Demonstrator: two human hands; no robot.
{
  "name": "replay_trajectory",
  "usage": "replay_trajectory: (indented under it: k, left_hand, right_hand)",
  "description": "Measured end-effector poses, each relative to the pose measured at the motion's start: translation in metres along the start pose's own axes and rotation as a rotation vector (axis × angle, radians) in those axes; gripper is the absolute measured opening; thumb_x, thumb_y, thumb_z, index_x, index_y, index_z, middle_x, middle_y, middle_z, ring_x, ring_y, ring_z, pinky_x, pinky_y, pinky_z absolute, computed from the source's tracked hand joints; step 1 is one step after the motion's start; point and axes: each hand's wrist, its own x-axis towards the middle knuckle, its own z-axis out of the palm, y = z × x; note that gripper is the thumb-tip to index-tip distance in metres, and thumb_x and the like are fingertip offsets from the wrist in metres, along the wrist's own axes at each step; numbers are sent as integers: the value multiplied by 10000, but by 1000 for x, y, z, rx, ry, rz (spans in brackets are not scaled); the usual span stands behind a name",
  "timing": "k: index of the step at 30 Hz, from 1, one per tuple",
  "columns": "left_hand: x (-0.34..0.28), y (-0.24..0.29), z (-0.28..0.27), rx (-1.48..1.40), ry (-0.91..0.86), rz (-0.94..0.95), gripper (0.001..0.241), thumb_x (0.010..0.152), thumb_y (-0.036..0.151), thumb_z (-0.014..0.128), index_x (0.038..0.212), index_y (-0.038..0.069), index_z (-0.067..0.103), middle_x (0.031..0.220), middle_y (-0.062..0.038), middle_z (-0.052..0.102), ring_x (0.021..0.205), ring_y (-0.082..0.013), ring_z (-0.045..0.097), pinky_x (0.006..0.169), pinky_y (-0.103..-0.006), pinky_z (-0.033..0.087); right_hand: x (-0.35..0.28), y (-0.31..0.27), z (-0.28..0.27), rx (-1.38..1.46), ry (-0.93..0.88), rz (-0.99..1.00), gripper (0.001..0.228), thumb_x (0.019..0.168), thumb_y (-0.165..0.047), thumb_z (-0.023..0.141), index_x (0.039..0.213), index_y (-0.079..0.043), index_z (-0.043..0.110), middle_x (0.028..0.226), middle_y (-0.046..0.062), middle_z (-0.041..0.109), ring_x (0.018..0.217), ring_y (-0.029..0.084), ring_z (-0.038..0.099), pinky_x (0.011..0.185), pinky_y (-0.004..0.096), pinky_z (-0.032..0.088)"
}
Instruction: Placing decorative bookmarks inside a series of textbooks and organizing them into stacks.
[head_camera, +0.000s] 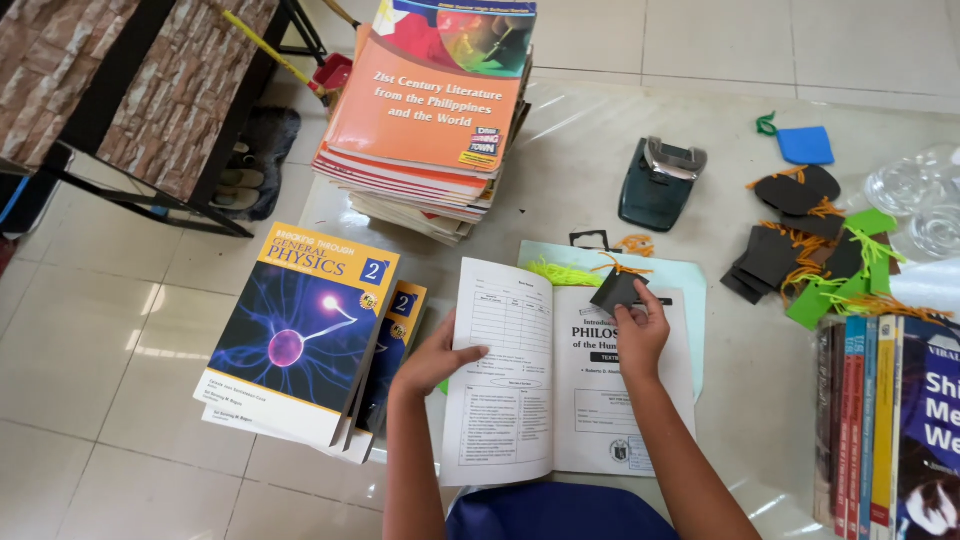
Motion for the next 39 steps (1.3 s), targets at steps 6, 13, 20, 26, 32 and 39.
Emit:
replay_trajectory:
  k: [6, 13, 20, 26, 32, 39]
  left_hand:
    - [7, 43, 41, 88, -322, 198, 862, 876, 29, 671, 1629, 71, 253, 1550, -110, 495, 1408, -187, 458, 1161, -334, 369]
    - [35, 42, 82, -58, -565, 203, 844, 899, 3, 673, 1636, 40, 263, 1554, -101, 488, 1413, -175, 449, 1179, -330, 346]
    - [72, 4, 97, -314, -505, 99, 868, 828, -28, 710, 1601, 23, 318, 1506, -109, 532, 1367, -204, 502, 1148, -359, 385]
    - [69, 17, 78, -164, -391, 61, 886, 803, -15, 692, 1604, 59, 320, 1509, -97, 537, 1368, -192, 497, 1137, -345, 387]
    - [62, 7, 57, -75, -276, 23, 865, 794, 8, 686, 1585, 64, 340, 1500, -113, 554, 1376, -203, 505, 1140, -349, 382]
    - [58, 22, 67, -31, -342, 18, 868, 805, 99, 741, 1580, 42, 355, 1502, -121, 555, 1371, -213, 507, 1140, -350, 384]
  right_hand:
    - [-3, 9, -22, 136, 29, -30, 497, 887, 80, 627, 1376, -3, 616, 909, 49, 683, 733, 63, 624, 657, 203, 532]
    - [5, -9, -54, 225, 232, -68, 435, 869, 67, 553, 1282, -2, 669, 1089, 23, 692, 671, 24, 504, 566, 192, 404]
    - [14, 11, -90, 285, 257, -80, 418, 890, 56, 563, 1288, -1, 678, 1118, 30, 678, 818, 43, 578, 670, 185, 474]
    - [22, 5, -82, 256, 105, 14, 443, 868, 45, 577, 1296, -22, 669, 1019, 0, 685, 811, 46, 609, 684, 199, 519]
    - [28, 20, -69, -225, -85, 75, 500, 867, 5, 670, 1341, -144, 722, 862, 66, 646, 662, 96, 513, 636, 262, 470]
    - [19, 4, -60, -670, -47, -182, 432, 851, -59, 710, 1278, -127, 711, 1174, 57, 697, 718, 154, 613, 721, 311, 537]
